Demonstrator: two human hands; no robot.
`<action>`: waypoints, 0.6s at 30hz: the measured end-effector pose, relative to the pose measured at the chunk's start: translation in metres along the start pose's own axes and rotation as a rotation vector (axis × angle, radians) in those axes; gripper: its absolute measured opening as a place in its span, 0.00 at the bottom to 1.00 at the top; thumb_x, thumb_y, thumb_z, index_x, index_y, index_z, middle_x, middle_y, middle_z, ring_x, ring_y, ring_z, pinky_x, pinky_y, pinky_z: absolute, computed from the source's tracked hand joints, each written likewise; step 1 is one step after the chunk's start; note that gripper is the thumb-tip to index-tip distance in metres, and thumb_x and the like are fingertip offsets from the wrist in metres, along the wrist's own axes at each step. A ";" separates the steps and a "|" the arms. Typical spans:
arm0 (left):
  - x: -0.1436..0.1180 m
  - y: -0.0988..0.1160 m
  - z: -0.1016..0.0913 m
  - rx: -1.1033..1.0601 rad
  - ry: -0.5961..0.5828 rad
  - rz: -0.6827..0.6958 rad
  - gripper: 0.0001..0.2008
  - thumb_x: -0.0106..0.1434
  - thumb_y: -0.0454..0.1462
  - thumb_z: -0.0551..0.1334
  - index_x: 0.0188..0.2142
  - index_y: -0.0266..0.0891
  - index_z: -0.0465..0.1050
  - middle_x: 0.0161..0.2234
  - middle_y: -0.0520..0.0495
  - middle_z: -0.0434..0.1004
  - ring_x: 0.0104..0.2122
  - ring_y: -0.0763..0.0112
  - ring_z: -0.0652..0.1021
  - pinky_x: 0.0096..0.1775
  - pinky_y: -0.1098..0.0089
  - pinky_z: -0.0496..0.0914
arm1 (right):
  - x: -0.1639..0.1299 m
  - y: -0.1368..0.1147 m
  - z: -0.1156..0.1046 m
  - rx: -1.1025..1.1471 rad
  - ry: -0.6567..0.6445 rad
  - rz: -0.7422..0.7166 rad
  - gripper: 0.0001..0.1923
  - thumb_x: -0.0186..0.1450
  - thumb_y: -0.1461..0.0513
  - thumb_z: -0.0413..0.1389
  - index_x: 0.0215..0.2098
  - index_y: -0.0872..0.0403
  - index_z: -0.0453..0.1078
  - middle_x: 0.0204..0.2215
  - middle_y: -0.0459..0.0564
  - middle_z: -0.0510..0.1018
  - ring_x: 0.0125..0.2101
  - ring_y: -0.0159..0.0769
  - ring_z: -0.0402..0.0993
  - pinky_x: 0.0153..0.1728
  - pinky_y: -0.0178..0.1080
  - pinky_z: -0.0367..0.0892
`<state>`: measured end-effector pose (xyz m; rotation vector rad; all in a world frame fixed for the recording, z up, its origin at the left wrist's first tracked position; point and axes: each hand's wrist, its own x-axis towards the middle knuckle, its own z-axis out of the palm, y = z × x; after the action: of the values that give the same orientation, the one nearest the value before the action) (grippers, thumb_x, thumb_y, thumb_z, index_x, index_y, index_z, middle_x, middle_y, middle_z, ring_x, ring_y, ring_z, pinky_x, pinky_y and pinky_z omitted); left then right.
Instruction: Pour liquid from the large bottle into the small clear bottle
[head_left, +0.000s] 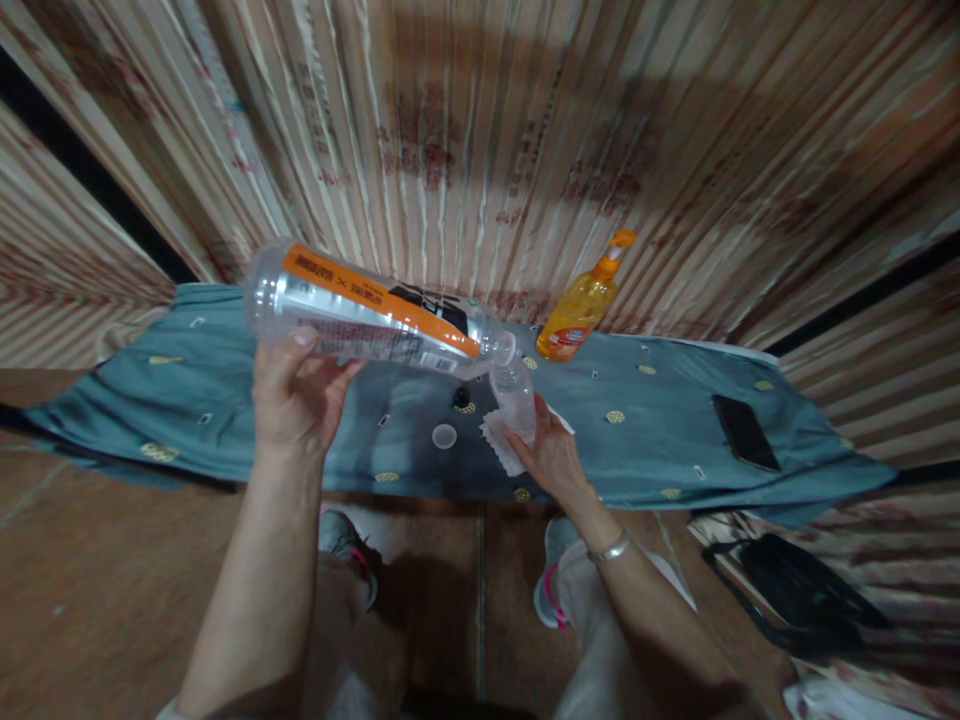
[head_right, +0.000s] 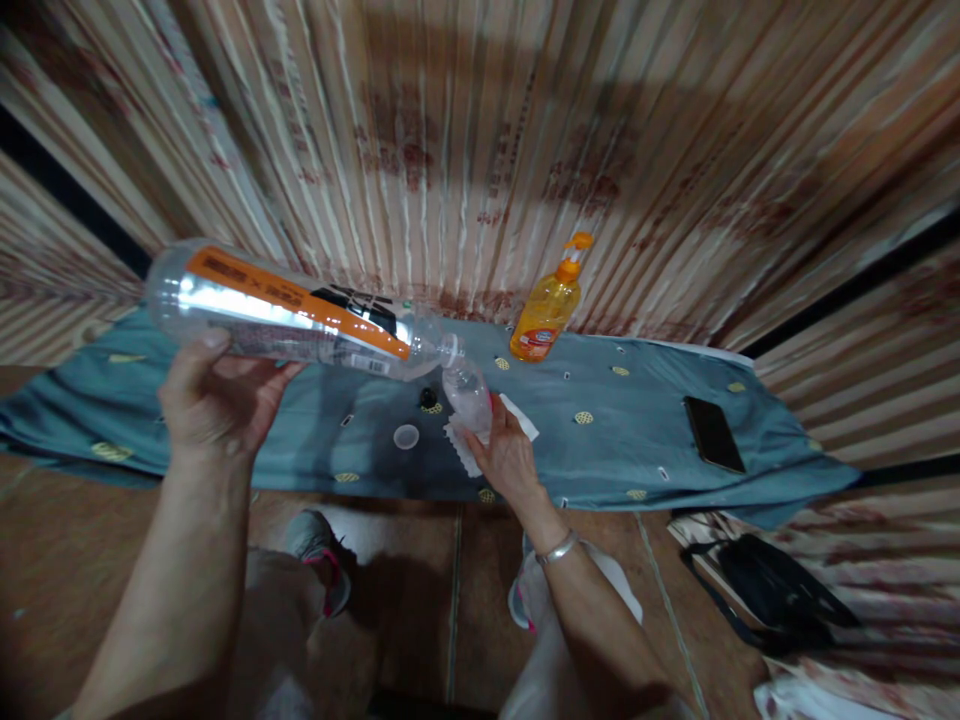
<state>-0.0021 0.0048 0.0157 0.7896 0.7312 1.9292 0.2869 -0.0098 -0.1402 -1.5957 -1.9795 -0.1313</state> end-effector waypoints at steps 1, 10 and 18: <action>0.000 0.000 0.000 -0.005 0.004 0.001 0.21 0.43 0.39 0.72 0.40 0.49 0.77 0.30 0.54 0.81 0.33 0.63 0.81 0.43 0.57 0.79 | 0.000 0.000 0.000 -0.001 0.002 -0.003 0.41 0.71 0.41 0.46 0.65 0.68 0.57 0.48 0.74 0.80 0.46 0.55 0.81 0.42 0.53 0.79; -0.001 0.001 0.002 -0.005 -0.003 -0.005 0.21 0.43 0.37 0.71 0.40 0.50 0.77 0.30 0.53 0.81 0.34 0.61 0.81 0.42 0.58 0.78 | 0.001 -0.001 -0.002 0.001 0.009 0.014 0.44 0.71 0.38 0.43 0.64 0.68 0.59 0.46 0.73 0.81 0.43 0.54 0.82 0.41 0.52 0.78; 0.000 0.001 0.002 -0.007 0.030 -0.011 0.21 0.41 0.38 0.72 0.38 0.48 0.77 0.29 0.53 0.80 0.32 0.63 0.79 0.41 0.58 0.79 | 0.001 -0.003 -0.002 0.011 0.021 0.005 0.47 0.71 0.36 0.38 0.64 0.70 0.60 0.46 0.74 0.80 0.43 0.54 0.82 0.41 0.52 0.78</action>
<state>-0.0010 0.0047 0.0173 0.7517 0.7450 1.9368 0.2853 -0.0101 -0.1370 -1.5855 -1.9572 -0.1344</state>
